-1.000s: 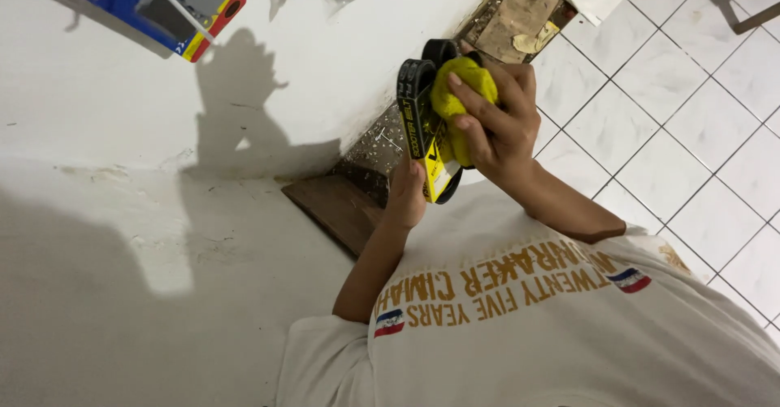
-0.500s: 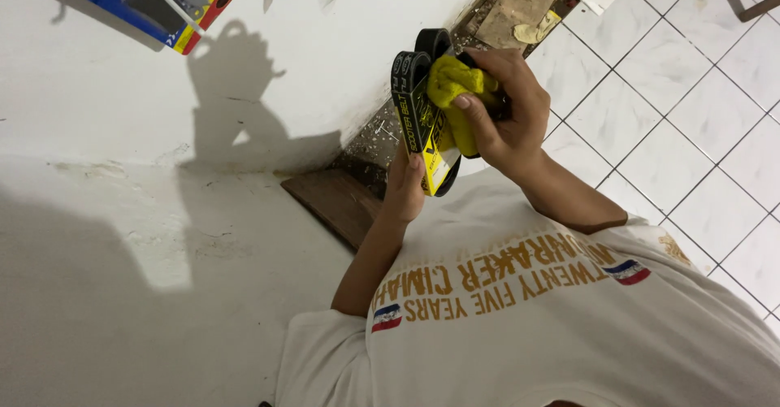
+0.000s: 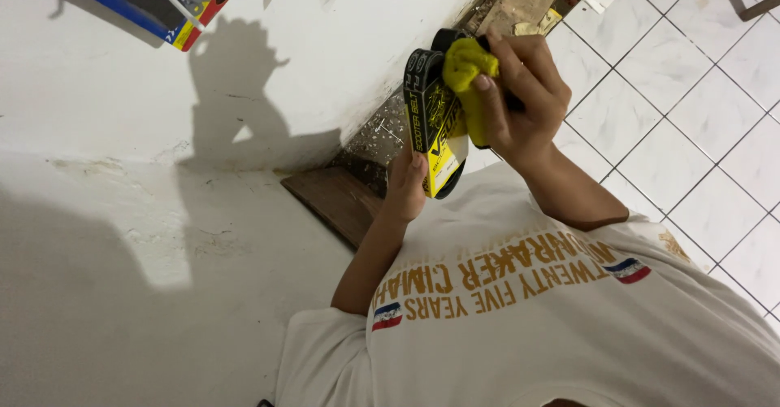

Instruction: Cleaning a motorcycle scooter belt with a yellow cloth.

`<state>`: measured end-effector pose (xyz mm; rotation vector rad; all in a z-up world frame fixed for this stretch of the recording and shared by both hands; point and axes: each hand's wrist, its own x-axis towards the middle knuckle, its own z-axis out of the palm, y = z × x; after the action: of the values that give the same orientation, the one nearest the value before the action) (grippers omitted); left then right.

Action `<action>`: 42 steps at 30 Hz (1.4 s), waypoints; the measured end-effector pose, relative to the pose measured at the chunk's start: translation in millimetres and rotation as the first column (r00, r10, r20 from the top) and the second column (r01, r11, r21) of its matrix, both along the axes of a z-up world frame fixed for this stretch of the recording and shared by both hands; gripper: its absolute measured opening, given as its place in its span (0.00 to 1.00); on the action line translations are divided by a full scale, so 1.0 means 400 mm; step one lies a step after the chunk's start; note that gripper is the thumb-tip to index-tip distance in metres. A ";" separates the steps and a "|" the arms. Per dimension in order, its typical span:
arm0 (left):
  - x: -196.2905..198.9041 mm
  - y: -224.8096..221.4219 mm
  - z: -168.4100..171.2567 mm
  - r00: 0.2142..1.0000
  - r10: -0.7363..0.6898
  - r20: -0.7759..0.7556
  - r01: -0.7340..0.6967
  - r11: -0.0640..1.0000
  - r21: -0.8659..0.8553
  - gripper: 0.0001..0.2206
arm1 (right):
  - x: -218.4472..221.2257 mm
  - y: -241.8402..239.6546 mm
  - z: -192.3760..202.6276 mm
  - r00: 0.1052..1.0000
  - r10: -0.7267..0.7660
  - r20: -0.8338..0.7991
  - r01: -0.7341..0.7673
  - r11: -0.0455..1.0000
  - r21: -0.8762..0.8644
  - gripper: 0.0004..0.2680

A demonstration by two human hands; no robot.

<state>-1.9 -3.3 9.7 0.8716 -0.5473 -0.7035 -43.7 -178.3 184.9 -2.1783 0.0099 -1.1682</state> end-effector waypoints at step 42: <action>-0.024 0.020 -0.219 0.995 0.026 -0.091 0.006 0.942 0.335 0.31 | -0.004 0.030 0.012 0.943 0.236 0.233 -0.211 0.969 -0.126 0.15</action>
<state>-11.6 4.8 -77.8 1.1507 -0.3416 -0.8385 -45.1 -166.2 189.8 -2.0390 -0.4014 -1.3196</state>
